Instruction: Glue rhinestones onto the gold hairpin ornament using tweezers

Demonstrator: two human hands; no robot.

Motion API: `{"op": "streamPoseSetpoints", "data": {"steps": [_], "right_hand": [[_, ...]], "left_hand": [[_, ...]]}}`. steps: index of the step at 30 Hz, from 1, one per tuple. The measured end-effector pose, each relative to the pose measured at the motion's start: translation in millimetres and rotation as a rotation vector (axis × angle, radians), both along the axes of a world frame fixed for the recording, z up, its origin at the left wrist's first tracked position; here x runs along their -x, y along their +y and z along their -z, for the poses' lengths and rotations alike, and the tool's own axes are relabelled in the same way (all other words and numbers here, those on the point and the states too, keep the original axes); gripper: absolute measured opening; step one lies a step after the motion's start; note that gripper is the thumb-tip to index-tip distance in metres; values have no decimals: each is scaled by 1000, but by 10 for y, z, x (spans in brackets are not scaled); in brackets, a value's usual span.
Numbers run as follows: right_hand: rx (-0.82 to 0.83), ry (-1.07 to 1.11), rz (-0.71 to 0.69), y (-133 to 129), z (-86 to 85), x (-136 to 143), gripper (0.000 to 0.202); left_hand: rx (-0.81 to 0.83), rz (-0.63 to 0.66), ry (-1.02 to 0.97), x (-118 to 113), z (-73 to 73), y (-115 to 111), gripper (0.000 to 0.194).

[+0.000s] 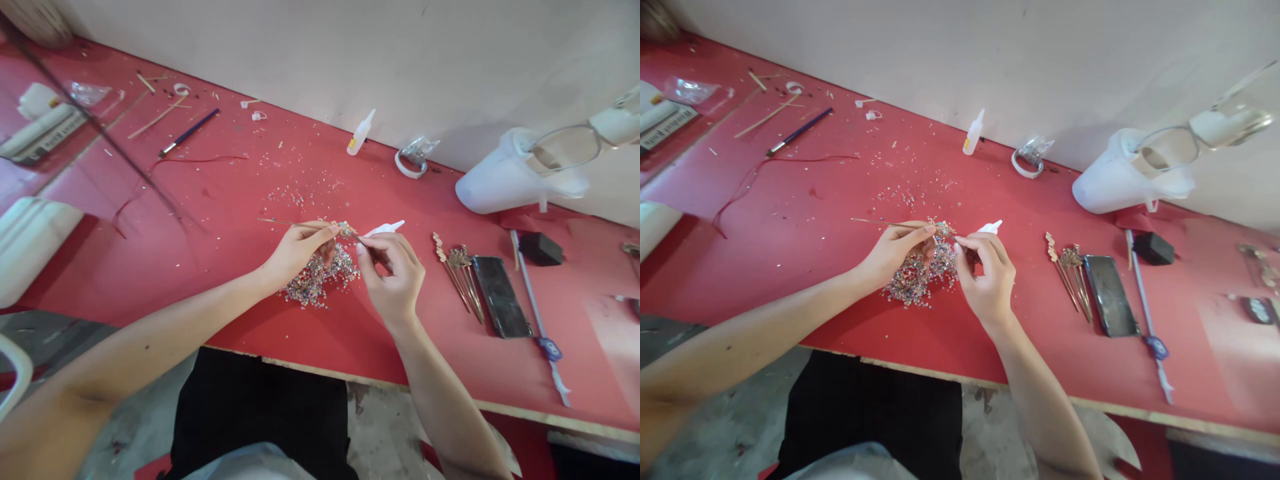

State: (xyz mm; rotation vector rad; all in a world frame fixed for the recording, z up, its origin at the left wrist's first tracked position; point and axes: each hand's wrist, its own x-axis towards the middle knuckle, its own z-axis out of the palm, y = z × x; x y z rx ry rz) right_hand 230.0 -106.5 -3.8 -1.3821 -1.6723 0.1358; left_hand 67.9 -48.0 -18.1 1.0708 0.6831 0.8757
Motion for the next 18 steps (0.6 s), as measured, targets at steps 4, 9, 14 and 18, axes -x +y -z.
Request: {"op": "streamPoseSetpoints", "data": {"steps": [4, 9, 14, 18], "right_hand": [[1, -9, -22, 0, 2, 2, 10], [2, -12, -32, 7, 8, 0, 10], [-1, -6, -25, 8, 6, -5, 10], [3, -12, -27, 8, 6, -5, 10]], "left_hand": [[-4, -3, -12, -3, 7, -4, 31], [-9, -8, -25, -10, 14, -6, 31], [-13, -10, -24, -6, 5, 1, 32], [-6, -12, -8, 2, -12, -1, 31]]}}
